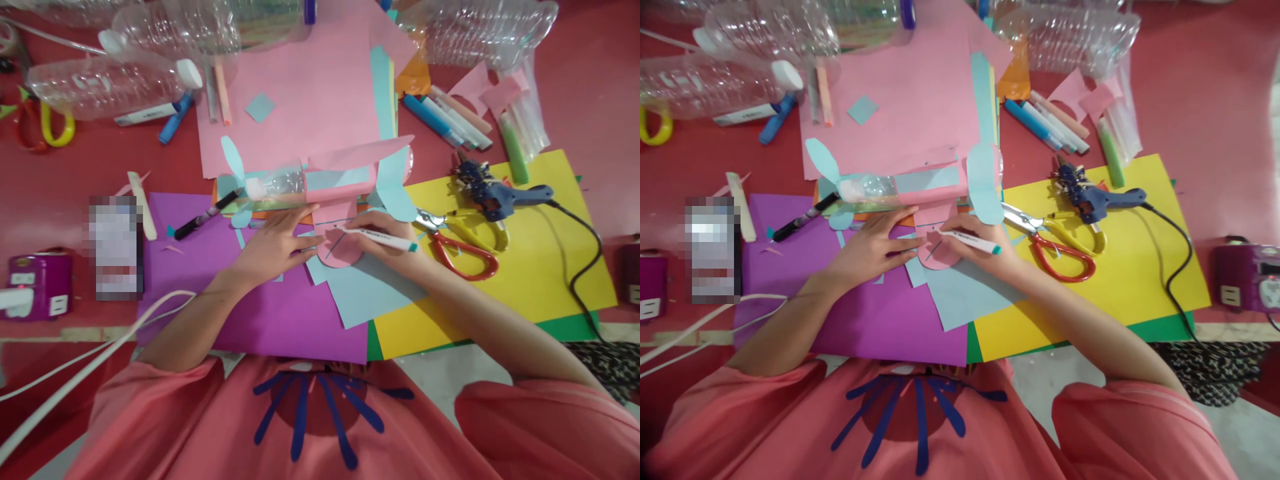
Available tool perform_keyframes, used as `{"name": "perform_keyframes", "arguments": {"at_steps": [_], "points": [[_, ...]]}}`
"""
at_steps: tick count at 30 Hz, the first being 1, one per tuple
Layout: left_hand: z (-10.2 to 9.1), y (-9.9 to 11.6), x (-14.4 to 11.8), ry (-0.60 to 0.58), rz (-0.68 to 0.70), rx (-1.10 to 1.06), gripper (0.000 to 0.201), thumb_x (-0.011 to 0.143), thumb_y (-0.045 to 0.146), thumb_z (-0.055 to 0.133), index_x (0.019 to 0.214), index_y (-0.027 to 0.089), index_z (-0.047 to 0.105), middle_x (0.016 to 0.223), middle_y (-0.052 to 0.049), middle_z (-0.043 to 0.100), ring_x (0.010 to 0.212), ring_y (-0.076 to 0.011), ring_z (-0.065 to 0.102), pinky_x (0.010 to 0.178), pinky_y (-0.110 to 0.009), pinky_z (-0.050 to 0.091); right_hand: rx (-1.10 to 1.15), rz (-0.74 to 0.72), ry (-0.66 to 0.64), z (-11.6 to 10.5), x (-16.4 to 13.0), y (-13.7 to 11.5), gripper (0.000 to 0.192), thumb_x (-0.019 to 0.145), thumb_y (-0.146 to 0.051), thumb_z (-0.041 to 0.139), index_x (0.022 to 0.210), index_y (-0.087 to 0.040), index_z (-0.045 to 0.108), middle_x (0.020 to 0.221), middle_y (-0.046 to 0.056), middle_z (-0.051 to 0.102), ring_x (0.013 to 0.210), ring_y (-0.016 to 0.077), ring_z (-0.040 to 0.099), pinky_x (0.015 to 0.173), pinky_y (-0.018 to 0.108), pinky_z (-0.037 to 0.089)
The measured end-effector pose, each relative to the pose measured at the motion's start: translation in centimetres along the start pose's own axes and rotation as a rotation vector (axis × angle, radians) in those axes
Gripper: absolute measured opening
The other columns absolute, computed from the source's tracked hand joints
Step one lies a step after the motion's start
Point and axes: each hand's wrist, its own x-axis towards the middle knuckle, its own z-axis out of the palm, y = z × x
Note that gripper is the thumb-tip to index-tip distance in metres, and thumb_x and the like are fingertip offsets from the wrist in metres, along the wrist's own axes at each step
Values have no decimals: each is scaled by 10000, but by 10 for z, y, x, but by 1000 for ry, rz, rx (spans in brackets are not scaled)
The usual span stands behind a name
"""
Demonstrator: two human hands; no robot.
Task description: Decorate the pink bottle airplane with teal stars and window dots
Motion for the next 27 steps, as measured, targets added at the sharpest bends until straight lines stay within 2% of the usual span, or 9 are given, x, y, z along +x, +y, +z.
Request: {"name": "perform_keyframes", "arguments": {"at_steps": [3,9,14,23,27], "points": [[0,0,0,10,8,9,298,984,409,509,1155,288,721,1501,-85,460,1341,-291,489,1097,-495,454,49,-46,25,-3,9,4,113,848,-308,656,919,-223,671,871,28,726,791,155,682,729,295,564],[0,1,1,22,17,-18,309,988,405,501,1142,265,729,1498,-110,460,1331,-307,504,1088,-501,459,135,43,30,0,11,7,158,886,-338,618,987,-218,640,943,37,722,881,162,690,784,312,577],[0,1,0,11,0,-36,304,986,405,508,1185,296,710,1512,-75,447,1338,-301,491,1107,-486,450,199,80,14,3,11,9,203,877,-401,632,974,-223,621,943,35,714,912,169,698,819,331,592],[1,0,0,4,4,-23,305,981,399,524,1200,284,702,1516,-72,441,1326,-288,494,1099,-466,459,211,75,46,5,12,13,153,883,-352,653,961,-220,657,907,22,706,867,157,683,780,303,570],[1,0,0,14,17,-44,304,988,392,507,1178,277,714,1492,-96,456,1314,-307,501,1082,-497,462,184,85,54,6,12,14,153,887,-364,650,948,-226,672,883,13,710,836,153,681,749,295,562]]}}
